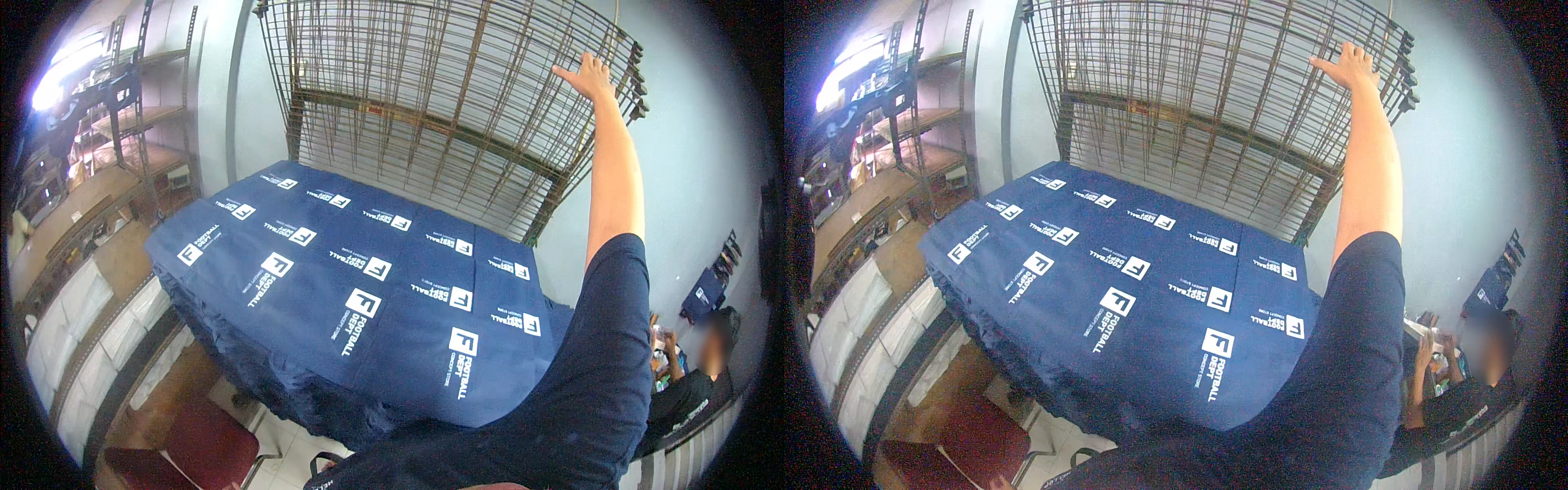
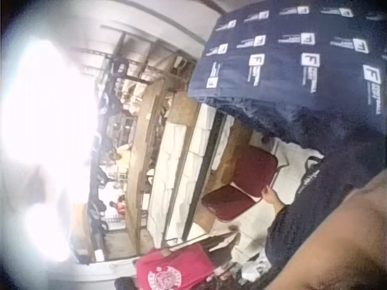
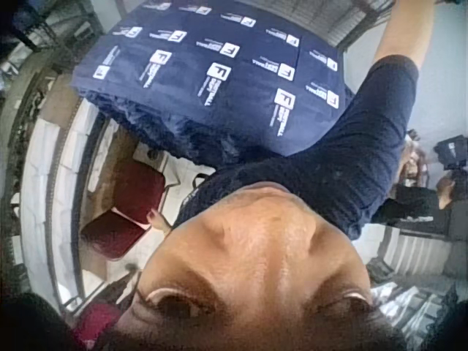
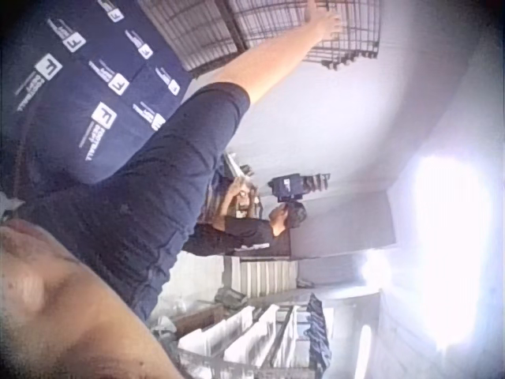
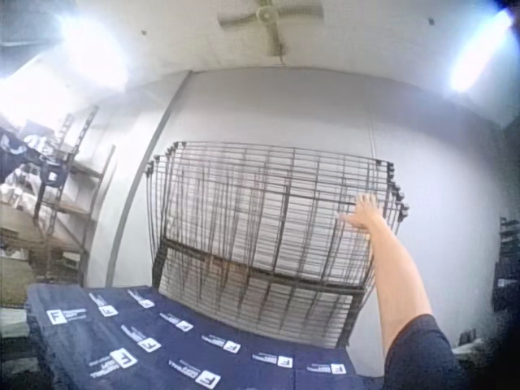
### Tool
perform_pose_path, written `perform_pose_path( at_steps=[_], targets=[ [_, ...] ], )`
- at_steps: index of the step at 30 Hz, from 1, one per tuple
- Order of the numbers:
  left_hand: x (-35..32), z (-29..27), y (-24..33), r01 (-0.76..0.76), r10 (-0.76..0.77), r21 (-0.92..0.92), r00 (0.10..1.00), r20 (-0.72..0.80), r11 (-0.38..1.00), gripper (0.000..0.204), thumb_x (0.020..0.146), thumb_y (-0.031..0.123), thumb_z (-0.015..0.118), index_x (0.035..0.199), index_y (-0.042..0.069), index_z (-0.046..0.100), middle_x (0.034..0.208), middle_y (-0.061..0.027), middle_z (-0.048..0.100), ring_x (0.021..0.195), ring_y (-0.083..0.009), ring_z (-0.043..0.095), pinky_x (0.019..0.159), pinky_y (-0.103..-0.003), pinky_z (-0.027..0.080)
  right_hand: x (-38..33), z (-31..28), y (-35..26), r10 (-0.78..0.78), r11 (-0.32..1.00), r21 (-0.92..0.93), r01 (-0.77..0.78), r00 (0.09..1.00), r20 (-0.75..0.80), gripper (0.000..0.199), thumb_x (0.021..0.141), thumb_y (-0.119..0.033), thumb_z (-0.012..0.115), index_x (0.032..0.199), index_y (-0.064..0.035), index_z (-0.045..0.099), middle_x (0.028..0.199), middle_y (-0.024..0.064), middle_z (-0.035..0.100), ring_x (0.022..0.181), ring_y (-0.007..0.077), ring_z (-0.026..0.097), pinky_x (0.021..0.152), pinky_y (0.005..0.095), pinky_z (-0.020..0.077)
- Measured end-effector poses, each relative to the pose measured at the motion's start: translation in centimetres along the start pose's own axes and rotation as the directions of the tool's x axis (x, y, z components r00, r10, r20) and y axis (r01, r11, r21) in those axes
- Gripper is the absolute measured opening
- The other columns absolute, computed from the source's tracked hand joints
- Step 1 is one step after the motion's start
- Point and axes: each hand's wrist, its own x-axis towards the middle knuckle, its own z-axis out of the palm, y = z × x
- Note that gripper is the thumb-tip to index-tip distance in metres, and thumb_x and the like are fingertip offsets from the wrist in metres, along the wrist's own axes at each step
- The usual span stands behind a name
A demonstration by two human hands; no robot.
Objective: The person repeatedly picks up blue tote bags from a table and places them onto a large stack on a metal cart. The person handles the bags one at a time, adjusting their position on the stack as they build it higher.
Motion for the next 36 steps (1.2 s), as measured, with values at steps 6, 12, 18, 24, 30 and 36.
perform_pose_path(
  at_steps=[6,12,18,24,30,36],
  targets=[
    [3.4,4.2,6.7,-0.188,0.188,0.017,0.982,-0.003,0.982,0.039,0.082,0.047,0.067,0.095,0.011,0.072,0.093,-0.0164,0.071,0.087,-0.0324,0.067,0.077,-0.042,0.052,-2.0,-2.3,2.0,0.050,0.997,-0.057,-0.049,0.999,0.016,0.102,0.069,-0.077,0.059,0.148,-0.0194,0.029,0.144,0.0158,0.043,0.138,0.0341,0.033,0.108,0.0602,0.0232],
    [5.4,5.0,6.9,-0.259,0.259,-0.204,0.965,-0.026,0.944,0.027,0.092,0.024,0.064,0.096,-0.003,0.063,0.091,-0.0099,0.066,0.083,-0.0175,0.061,0.073,-0.029,0.049,-3.8,-1.2,0.0,-0.051,0.998,0.041,0.054,0.997,-0.055,0.096,0.072,-0.076,0.058,0.144,-0.0171,0.034,0.139,0.0170,0.049,0.131,0.0361,0.042,0.105,0.0639,0.0224],
    [5.3,2.1,29.6,-0.661,0.606,-0.581,0.724,-0.329,0.475,0.019,0.091,0.009,0.063,0.102,-0.006,0.062,0.097,-0.0088,0.065,0.081,-0.0151,0.057,0.072,-0.027,0.045,-6.6,-3.0,2.4,-0.120,0.992,-0.041,0.118,0.991,-0.056,0.093,0.074,-0.077,0.052,0.141,-0.0134,0.040,0.127,0.0173,0.059,0.123,0.0332,0.052,0.103,0.0624,0.0223],
    [-7.4,-9.5,58.0,-0.798,0.822,-0.439,-0.120,-0.557,-0.414,0.029,0.073,0.007,0.073,0.101,0.002,0.068,0.088,-0.0109,0.067,0.068,-0.0219,0.057,0.066,-0.031,0.046,-12.3,-5.0,3.0,-0.191,0.979,-0.112,0.172,0.963,-0.189,0.082,0.078,-0.068,0.056,0.139,-0.0149,0.043,0.109,0.0172,0.067,0.108,0.0306,0.062,0.097,0.0503,0.0357],
    [-19.7,-10.9,77.6,-0.804,0.593,-0.031,-0.411,-0.692,-0.594,0.056,0.089,0.038,0.058,0.134,0.006,0.046,0.122,-0.0176,0.055,0.112,-0.0314,0.053,0.098,-0.044,0.040,-19.4,-7.0,2.2,-0.229,0.953,0.156,0.261,0.953,-0.197,0.071,0.080,-0.051,0.063,0.136,-0.0114,0.045,0.101,0.0209,0.068,0.098,0.0344,0.064,0.084,0.0432,0.0473],
    [-25.9,-5.8,79.4,-0.845,0.759,-0.082,-0.427,-0.491,-0.528,0.065,0.091,0.047,0.050,0.146,0.020,0.028,0.138,-0.0185,0.037,0.130,-0.0367,0.031,0.108,-0.059,0.016,-30.5,-8.1,3.2,-0.316,0.905,0.216,0.368,0.918,-0.241,0.071,0.076,-0.034,0.071,0.139,-0.0156,0.043,0.105,0.0175,0.066,0.092,0.0327,0.063,0.084,0.0406,0.0465]
  ],
)
